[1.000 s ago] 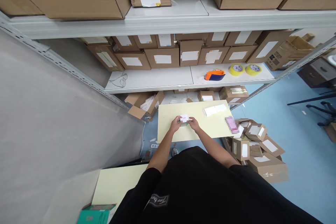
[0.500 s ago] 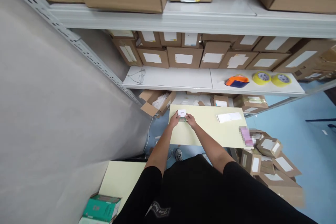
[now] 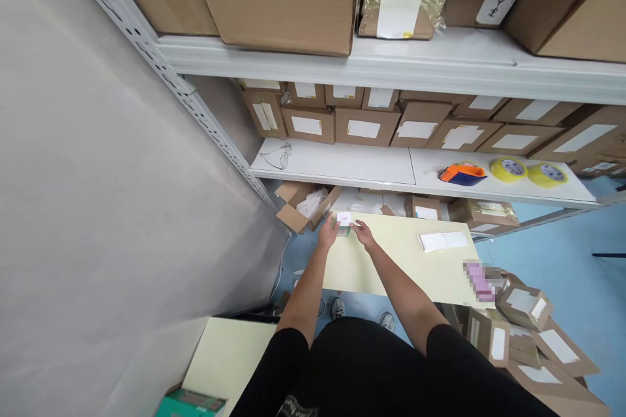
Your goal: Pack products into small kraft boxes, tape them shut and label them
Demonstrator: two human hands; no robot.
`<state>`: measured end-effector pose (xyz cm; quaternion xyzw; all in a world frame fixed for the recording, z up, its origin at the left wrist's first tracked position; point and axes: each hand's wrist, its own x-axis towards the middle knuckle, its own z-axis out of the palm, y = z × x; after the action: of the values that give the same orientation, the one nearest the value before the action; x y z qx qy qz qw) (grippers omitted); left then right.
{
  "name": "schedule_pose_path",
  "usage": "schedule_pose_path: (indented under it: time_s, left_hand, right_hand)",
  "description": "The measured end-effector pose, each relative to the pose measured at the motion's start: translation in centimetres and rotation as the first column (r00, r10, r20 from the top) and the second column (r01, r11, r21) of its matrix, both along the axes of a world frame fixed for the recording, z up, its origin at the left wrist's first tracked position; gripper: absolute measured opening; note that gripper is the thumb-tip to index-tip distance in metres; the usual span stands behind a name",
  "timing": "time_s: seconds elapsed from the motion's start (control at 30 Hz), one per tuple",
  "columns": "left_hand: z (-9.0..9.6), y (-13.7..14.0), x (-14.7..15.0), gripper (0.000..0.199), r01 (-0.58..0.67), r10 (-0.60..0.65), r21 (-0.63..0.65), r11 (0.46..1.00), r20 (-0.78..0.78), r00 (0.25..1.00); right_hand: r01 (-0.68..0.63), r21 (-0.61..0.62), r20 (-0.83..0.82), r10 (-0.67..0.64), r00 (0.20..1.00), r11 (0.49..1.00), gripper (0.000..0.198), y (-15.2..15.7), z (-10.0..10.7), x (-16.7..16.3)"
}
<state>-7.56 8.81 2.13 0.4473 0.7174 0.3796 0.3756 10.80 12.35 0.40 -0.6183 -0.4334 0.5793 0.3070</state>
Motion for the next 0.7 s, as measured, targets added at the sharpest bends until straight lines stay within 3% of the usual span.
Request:
schedule_pose_path:
  time_s: [0.13,0.2,0.47,0.7]
  left_hand:
    - [2.5,-0.8,0.7,0.050,-0.068,0.072,0.149,0.986,-0.023,0.997]
    - [4.1,-0.4,2.2,0.049,-0.054,0.051,0.215,0.975,0.019,0.999]
    - [11.0,5.0,13.4,0.043,0.143,-0.205,0.396,0.907,0.121,0.971]
    - [14.5,9.1,22.6,0.042,0.168,-0.243,0.428,0.888,0.125,0.962]
  right_hand:
    - [0.018,0.129,-0.028,-0.015,0.999,0.991,0.062,-1.0,2.5,4.6]
    - [0.013,0.212,-0.030,-0.006,1.000,0.977,0.059,-1.3,3.8,7.8]
    - [0.157,0.403,-0.012,-0.166,0.986,0.901,0.050,0.3,8.9,21.4]
    - [0.141,0.555,0.092,-0.229,0.969,0.820,0.049,6.6,13.4,31.6]
